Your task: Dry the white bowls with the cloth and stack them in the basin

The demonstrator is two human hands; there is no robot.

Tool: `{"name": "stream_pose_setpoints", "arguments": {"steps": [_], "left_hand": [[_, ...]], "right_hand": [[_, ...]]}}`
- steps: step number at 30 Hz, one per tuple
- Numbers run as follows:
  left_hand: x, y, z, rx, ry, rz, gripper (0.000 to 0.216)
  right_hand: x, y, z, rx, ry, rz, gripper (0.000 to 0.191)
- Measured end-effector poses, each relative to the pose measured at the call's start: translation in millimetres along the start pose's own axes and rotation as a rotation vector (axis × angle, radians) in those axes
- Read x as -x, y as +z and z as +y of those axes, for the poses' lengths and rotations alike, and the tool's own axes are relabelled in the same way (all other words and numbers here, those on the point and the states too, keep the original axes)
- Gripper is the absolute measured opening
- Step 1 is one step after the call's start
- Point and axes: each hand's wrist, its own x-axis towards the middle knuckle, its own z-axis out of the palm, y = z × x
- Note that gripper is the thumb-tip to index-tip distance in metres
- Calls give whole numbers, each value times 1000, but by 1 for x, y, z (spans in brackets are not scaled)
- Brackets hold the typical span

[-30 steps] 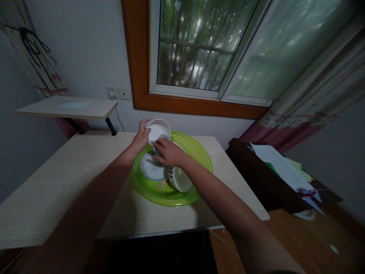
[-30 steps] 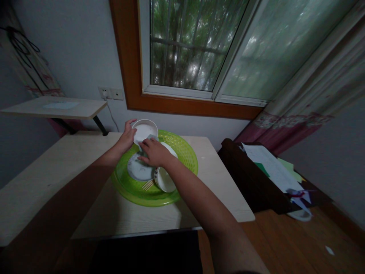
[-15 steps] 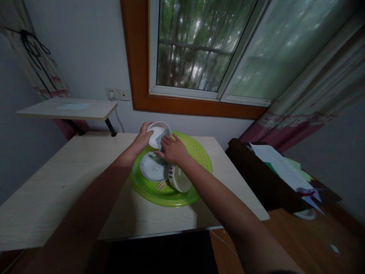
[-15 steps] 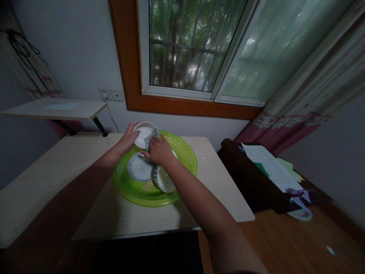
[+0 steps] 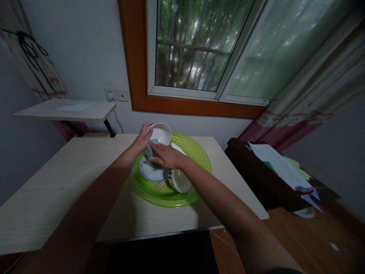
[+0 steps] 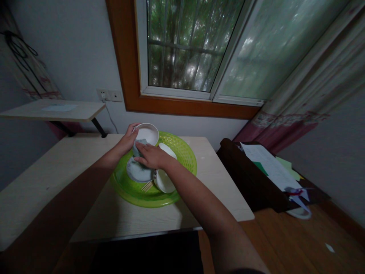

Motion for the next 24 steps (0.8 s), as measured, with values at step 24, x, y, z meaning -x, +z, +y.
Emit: {"name": "stream_pose_setpoints", "arguments": {"steps": [24], "left_hand": [[1,1,-2,-56,-73,-46,51]], "right_hand": [[-4,6,5,125,3,-33,74]]}}
